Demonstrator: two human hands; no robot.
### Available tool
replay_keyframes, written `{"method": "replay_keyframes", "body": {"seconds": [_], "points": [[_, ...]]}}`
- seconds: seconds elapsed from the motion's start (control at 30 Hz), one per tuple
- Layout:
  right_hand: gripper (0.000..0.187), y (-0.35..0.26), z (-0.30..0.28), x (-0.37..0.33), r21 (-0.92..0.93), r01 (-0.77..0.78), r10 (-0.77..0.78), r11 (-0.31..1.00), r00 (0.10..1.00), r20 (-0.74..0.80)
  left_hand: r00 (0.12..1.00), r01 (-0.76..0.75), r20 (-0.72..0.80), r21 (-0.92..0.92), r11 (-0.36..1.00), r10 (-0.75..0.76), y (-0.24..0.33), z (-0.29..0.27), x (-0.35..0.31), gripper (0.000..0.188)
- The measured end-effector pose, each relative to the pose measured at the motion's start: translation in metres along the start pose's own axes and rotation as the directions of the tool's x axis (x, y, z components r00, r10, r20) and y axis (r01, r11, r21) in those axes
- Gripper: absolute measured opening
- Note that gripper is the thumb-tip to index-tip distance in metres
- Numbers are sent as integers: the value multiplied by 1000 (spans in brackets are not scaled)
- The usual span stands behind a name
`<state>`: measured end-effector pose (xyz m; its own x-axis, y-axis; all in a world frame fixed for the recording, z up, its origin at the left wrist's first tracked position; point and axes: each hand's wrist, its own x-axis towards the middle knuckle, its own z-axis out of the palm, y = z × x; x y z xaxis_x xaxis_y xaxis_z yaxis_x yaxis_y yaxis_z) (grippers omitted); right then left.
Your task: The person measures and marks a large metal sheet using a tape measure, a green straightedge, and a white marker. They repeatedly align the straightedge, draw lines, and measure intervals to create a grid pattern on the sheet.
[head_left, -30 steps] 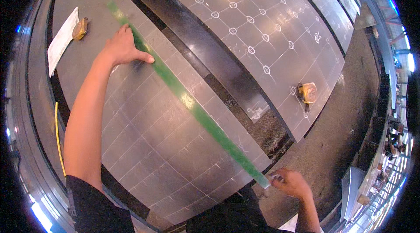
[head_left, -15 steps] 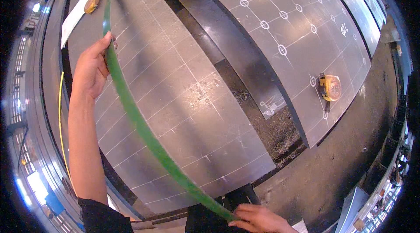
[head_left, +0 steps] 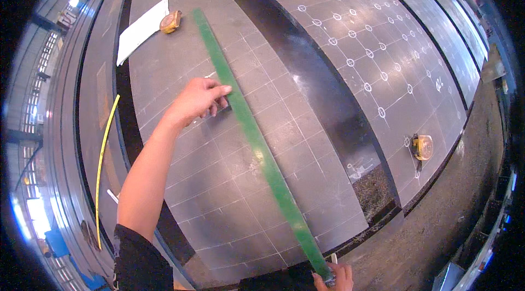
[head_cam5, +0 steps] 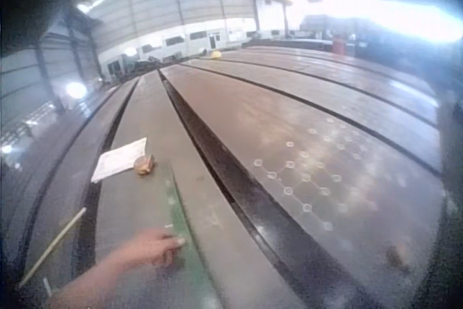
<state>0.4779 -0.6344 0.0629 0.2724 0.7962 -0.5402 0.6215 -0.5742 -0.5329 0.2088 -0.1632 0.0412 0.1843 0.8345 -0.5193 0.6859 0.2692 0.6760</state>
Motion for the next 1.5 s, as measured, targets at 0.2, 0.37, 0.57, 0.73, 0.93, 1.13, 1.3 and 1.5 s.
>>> {"method": "replay_keyframes", "body": {"seconds": [0.2, 0.37, 0.57, 0.73, 0.93, 1.13, 1.3, 1.5], "points": [[58, -25, -2, 1, -152, -192, 182, 970, 980, -78, 944, -158, -164, 538, 828, 287, -9, -17, 30, 29], [41, -4, 4, 21, -334, 143, -263, 931, 901, -345, 687, -508, -74, 662, 551, 723, -23, -84, 102, 44], [48, -49, 25, 65, -305, 180, -281, 935, 900, -333, 729, -583, 188, 674, 453, 658, -18, -108, 140, 49], [44, -66, 34, 82, -298, 157, -268, 942, 885, -382, 724, -610, 187, 622, 491, 664, -13, -108, 151, 45], [42, -65, 34, 85, -271, 121, -230, 955, 880, -416, 729, -610, 139, 577, 543, 670, -15, -110, 155, 40], [40, -63, 33, 89, -265, 136, -244, 955, 868, -432, 743, -611, 131, 533, 585, 656, -17, -113, 161, 38], [40, -60, 33, 91, -235, 126, -221, 964, 871, -438, 727, -604, 156, 608, 515, 669, -17, -118, 165, 39], [39, -57, 38, 89, -248, 116, -220, 962, 864, -452, 743, -591, 131, 588, 552, 656, -19, -116, 168, 38]]}}
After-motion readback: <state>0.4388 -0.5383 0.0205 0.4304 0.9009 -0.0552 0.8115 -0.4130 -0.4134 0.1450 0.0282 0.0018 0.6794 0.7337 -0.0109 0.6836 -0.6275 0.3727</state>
